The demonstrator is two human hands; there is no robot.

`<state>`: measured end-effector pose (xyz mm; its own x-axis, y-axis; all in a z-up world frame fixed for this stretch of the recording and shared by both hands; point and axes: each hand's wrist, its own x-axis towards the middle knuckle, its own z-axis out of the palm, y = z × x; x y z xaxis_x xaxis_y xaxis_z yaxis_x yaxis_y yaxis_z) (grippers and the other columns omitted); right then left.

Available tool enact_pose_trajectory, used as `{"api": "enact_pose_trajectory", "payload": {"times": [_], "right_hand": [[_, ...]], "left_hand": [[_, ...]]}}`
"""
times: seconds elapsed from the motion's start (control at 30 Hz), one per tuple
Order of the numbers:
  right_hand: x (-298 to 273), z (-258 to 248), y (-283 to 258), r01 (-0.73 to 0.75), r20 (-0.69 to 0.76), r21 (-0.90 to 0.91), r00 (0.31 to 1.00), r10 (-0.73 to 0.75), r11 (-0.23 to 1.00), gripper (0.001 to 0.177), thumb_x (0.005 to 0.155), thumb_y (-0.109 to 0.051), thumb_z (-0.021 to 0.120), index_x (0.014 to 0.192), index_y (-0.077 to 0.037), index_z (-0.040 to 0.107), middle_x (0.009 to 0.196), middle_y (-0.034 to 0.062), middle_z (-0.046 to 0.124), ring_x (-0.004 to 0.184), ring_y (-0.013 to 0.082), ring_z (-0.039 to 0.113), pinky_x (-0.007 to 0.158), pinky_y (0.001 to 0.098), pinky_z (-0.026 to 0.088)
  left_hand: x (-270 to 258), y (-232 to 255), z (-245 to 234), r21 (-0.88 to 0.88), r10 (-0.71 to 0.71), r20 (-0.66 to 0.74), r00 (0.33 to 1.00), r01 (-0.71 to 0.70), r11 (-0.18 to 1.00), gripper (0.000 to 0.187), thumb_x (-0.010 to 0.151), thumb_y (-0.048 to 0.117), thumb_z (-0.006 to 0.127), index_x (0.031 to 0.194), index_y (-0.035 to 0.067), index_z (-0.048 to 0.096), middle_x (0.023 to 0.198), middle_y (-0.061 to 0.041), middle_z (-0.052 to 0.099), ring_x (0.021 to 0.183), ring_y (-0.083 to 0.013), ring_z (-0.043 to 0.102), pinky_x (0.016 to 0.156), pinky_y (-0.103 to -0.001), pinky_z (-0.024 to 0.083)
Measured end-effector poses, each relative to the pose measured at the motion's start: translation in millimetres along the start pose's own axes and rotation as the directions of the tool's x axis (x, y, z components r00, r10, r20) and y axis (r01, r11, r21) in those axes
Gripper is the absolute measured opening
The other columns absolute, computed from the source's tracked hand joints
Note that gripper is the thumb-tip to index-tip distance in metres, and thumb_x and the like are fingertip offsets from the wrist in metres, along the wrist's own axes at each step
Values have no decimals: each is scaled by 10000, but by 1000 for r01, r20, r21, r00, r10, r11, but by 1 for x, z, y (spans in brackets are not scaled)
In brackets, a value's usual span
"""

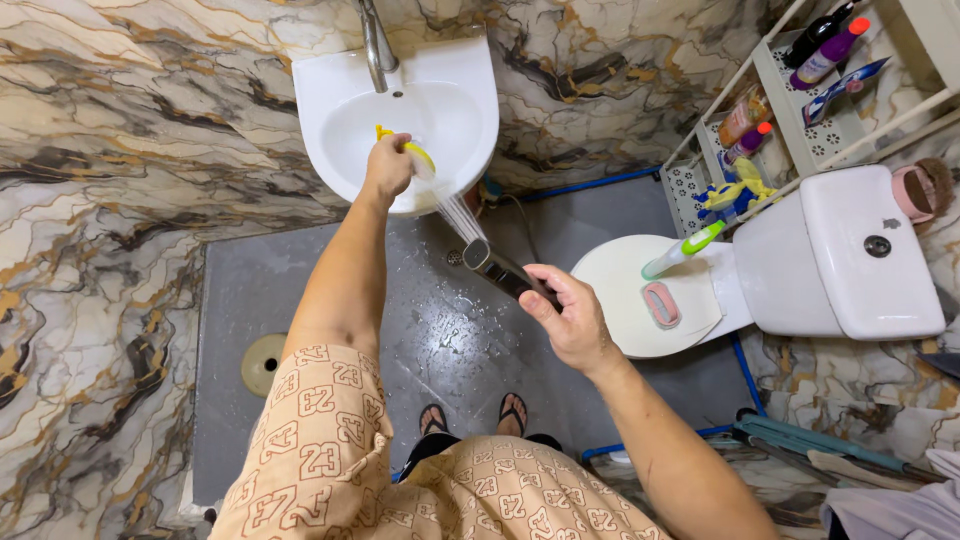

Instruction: The person cleans a toilet and a sink using a spray bottle, a sponge, and a water hose. The person sprays the surfaces, wipes them with the sponge, and rinses them with water.

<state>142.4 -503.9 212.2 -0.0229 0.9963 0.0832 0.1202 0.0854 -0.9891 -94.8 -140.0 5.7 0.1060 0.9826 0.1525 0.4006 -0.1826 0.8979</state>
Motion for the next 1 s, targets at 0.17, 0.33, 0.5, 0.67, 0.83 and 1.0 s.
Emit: {"api": "enact_pose_trajectory", "payload": {"times": [0.17,0.33,0.5,0.67,0.83,1.0], "right_hand": [[-2,10,5,-2,5,-41,1000,2,999,411,1007,-294,673,1263,25,636,954,-10,662,853,50,572,781,212,489],[0,18,6,-20,6,-36,1000,21,999,428,1005,-314,671,1267,24,634,927,-15,651,831,56,553,769,216,477],[12,26,7,-34,-16,-41,999,33,999,425,1017,-326,651,1257,24,638,940,-15,650,836,63,545,771,223,474],[16,30,9,26,39,48,999,-28,999,433,1047,-344,620,1291,15,613,1025,6,703,934,63,607,850,225,502],[20,28,15,-43,-20,59,999,45,997,433,1034,-333,624,1298,10,629,979,15,696,832,50,549,719,216,454],[25,31,18,-86,-74,87,993,93,992,442,1021,-338,622,1300,5,613,989,17,704,823,47,558,695,212,450]], "left_hand": [[-30,25,-13,282,10,-7,1000,-7,959,276,862,101,715,1120,11,759,962,-186,764,861,-298,729,824,-381,565],[-39,71,-42,145,-205,-155,966,228,963,263,884,240,787,1061,46,794,894,-121,769,775,-237,728,755,-355,559],[-28,47,-53,-201,-390,83,917,399,895,235,969,236,670,988,4,697,787,-59,698,632,-171,696,545,-362,513],[-17,23,-62,-289,-428,207,880,473,833,218,1012,238,616,961,31,665,789,-35,675,621,-136,643,540,-327,502],[-17,27,-70,-311,-459,254,851,521,794,207,1026,236,586,942,57,649,782,-27,659,625,-125,629,545,-314,485],[-18,26,-70,-317,-469,262,843,534,784,211,1014,260,604,961,58,635,778,-14,667,640,-129,642,550,-322,496]]}}
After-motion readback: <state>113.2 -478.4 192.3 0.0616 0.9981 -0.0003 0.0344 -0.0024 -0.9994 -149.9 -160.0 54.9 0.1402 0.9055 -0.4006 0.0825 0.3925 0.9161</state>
